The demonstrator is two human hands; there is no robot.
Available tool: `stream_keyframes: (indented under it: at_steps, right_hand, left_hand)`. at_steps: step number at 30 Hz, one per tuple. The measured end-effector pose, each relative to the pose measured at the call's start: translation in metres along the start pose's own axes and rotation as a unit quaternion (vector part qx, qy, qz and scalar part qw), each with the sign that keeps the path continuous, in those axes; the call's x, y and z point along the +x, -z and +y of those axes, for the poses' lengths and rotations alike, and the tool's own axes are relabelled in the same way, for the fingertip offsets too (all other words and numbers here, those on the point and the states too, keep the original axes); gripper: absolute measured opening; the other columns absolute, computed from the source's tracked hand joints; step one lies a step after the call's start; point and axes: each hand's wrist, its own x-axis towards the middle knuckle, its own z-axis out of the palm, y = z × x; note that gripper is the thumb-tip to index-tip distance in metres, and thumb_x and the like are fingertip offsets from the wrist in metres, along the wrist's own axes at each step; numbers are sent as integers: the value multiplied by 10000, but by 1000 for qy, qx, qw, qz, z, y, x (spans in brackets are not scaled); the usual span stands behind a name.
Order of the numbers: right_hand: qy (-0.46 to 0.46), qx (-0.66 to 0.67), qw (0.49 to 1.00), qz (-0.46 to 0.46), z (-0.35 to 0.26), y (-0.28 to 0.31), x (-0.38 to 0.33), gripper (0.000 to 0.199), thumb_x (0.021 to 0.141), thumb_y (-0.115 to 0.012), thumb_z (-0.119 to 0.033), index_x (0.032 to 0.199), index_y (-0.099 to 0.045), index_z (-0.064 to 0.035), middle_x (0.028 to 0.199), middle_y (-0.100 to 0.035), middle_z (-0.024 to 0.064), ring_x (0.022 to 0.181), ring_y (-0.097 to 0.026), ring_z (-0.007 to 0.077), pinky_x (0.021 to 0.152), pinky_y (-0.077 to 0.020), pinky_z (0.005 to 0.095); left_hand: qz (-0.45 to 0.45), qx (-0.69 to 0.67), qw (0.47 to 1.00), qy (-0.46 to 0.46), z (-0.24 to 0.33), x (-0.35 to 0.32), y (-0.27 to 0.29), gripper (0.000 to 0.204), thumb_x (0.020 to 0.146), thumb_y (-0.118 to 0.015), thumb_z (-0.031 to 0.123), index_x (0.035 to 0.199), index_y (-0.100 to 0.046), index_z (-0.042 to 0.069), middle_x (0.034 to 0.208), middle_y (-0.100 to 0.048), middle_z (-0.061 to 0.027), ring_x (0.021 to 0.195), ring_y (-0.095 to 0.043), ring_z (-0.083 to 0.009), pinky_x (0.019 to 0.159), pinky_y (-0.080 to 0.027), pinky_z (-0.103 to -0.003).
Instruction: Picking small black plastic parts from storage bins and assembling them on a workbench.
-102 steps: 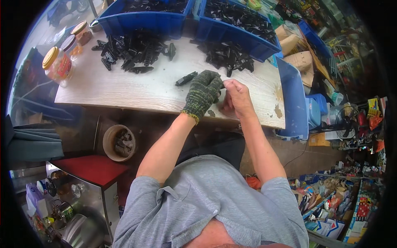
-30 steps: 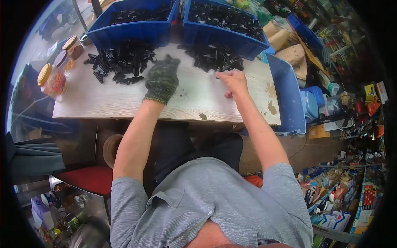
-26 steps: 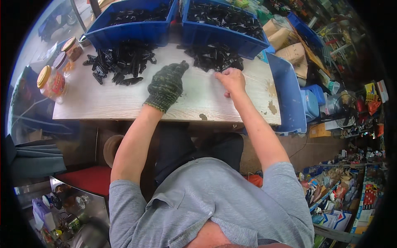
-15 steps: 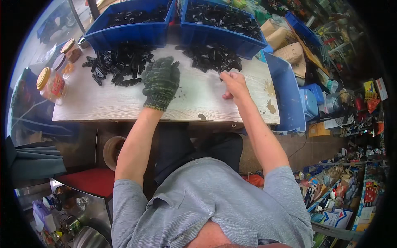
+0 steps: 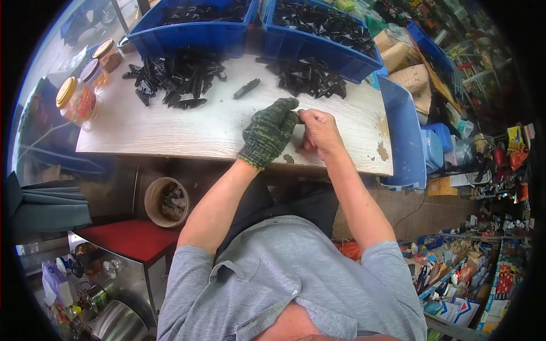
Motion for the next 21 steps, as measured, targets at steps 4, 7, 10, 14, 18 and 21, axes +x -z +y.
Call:
stream_keyframes:
  at_steps: [4, 7, 10, 14, 18, 21]
  right_hand:
    - [50, -36, 998, 22, 4, -5, -4, 322, 943, -640, -322, 821, -656, -24, 580, -497, -28, 409, -464, 95, 386, -412, 268]
    - [67, -30, 997, 16, 4, -11, -4, 324, 946, -638, -332, 843, -662, -26, 595, -501, -35, 408, -451, 88, 383, -387, 259]
    - [81, -32, 996, 20, 7, -14, -4, 324, 954, -625, -336, 849, -651, -31, 595, -496, -36, 405, -435, 86, 381, -379, 257]
    - [91, -15, 995, 37, 11, -15, -2, 323, 974, -582, -333, 828, -603, -46, 571, -469, -27, 400, -407, 92, 376, -395, 268]
    - [81, 54, 994, 41, 9, -18, -6, 332, 992, -528, -331, 795, -541, -64, 546, -427, -12, 403, -390, 98, 367, -417, 288]
    - [68, 87, 992, 55, 4, -19, -8, 341, 999, -496, -330, 773, -506, -75, 531, -399, -3, 405, -388, 103, 358, -429, 306]
  left_hand:
    - [47, 28, 997, 58, 1, 3, -5, 234, 911, -639, 111, 1128, -655, 24, 1026, -693, -178, 942, -669, -338, 813, -530, -407]
    - [48, 34, 995, 84, -9, 8, -6, 246, 911, -638, 137, 1130, -652, 26, 1027, -692, -177, 950, -664, -341, 828, -523, -417]
    - [50, 50, 994, 85, -9, 7, -4, 259, 913, -631, 167, 1131, -653, 28, 1018, -691, -180, 950, -660, -340, 842, -517, -426]
    - [99, 180, 978, 38, -3, 14, 15, 279, 920, -614, 212, 1131, -658, 34, 981, -687, -182, 933, -656, -332, 854, -513, -436]
    - [119, 422, 899, 19, -11, 37, 52, 290, 925, -600, 242, 1134, -667, 53, 934, -685, -167, 905, -654, -327, 850, -515, -441]
    - [-35, 492, 868, 58, -13, 48, 61, 293, 929, -589, 263, 1131, -676, 69, 904, -682, -153, 887, -653, -325, 840, -520, -445]
